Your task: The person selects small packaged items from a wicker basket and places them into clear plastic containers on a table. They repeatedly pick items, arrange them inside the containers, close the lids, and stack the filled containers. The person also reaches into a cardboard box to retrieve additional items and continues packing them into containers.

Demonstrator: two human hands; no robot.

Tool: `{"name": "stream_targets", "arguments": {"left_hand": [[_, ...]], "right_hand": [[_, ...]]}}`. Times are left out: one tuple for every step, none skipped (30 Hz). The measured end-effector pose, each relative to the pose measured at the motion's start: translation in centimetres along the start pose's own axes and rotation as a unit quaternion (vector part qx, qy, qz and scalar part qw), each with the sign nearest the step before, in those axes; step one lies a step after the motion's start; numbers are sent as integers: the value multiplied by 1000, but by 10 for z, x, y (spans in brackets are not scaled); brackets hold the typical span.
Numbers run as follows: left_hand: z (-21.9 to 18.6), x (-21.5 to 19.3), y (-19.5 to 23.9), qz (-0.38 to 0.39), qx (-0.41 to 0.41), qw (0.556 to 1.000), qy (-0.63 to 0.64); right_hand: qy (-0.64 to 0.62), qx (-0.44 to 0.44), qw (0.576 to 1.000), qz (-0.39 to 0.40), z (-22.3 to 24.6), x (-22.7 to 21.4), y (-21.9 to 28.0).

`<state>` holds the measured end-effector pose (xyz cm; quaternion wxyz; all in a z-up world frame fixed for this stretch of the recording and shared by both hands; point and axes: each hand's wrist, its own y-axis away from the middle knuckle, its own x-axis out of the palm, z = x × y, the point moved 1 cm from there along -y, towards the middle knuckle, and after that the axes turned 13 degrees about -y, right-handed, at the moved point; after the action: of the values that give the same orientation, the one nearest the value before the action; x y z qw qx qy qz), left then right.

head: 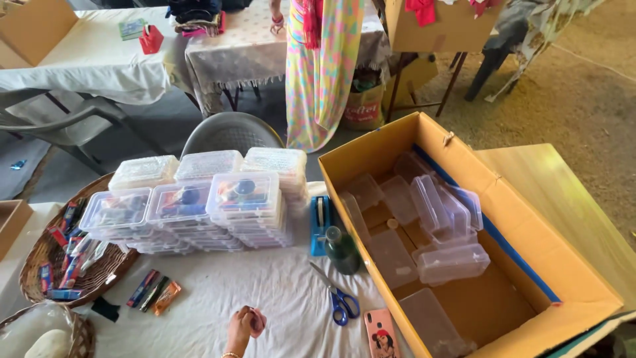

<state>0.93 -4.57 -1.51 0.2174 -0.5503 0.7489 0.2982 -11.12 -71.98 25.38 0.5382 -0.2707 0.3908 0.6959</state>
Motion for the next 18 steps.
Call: {"name": "stream_targets", "arguments": {"left_hand": [[0,3,-2,-9,14,1000,-4],[-1,6,-4,-18,29,999,-8],[-3,9,-7,-18,30,999,-6],[-4,13,-9,10,11,1000,8],[-5,17,-10,37,-9,999,23],[-11,19,-10,42,-7,999,23],[-18,21,-11,18,18,1000,12],[-25,23,-10,-1,44,999,-1],[-23,28,-13,8,47,999,-2],[-25,33,-19,-6,132,991,-25],[-28,41,-25,-20,217,975,-44],[-26,46,-29,15,233,971,-47],[-25,55,-34,100,241,965,10],[-26,67,-39,193,246,948,59],[-23,78,-40,238,259,935,52],[-20,83,-45,227,280,917,169],[-18,88,-51,216,288,889,284],[-12,82,-44,259,292,878,276]], "right_hand": [[-16,3,1000,-4,-4,-4,1],[-33,7,999,-8,-8,-8,2],[-50,11,999,-12,-10,-12,5],[-69,17,997,-16,-12,-14,10],[-87,22,996,-21,-15,-16,16],[-107,30,993,-26,-25,-14,23],[-127,38,991,-31,-35,-12,30],[-149,50,987,-38,-46,-6,43],[-171,61,982,-46,-53,-1,57],[-197,80,975,-59,-61,9,81],[-222,99,967,-74,-71,18,107],[-255,132,953,-96,-78,42,156],[-286,163,937,-118,-83,66,206],[-320,202,914,-146,-81,98,266],[-352,238,888,-175,-76,132,321],[-385,272,857,-207,-63,170,373],[-416,304,823,-238,-45,209,423],[-443,330,789,-269,-3,207,435]]}}
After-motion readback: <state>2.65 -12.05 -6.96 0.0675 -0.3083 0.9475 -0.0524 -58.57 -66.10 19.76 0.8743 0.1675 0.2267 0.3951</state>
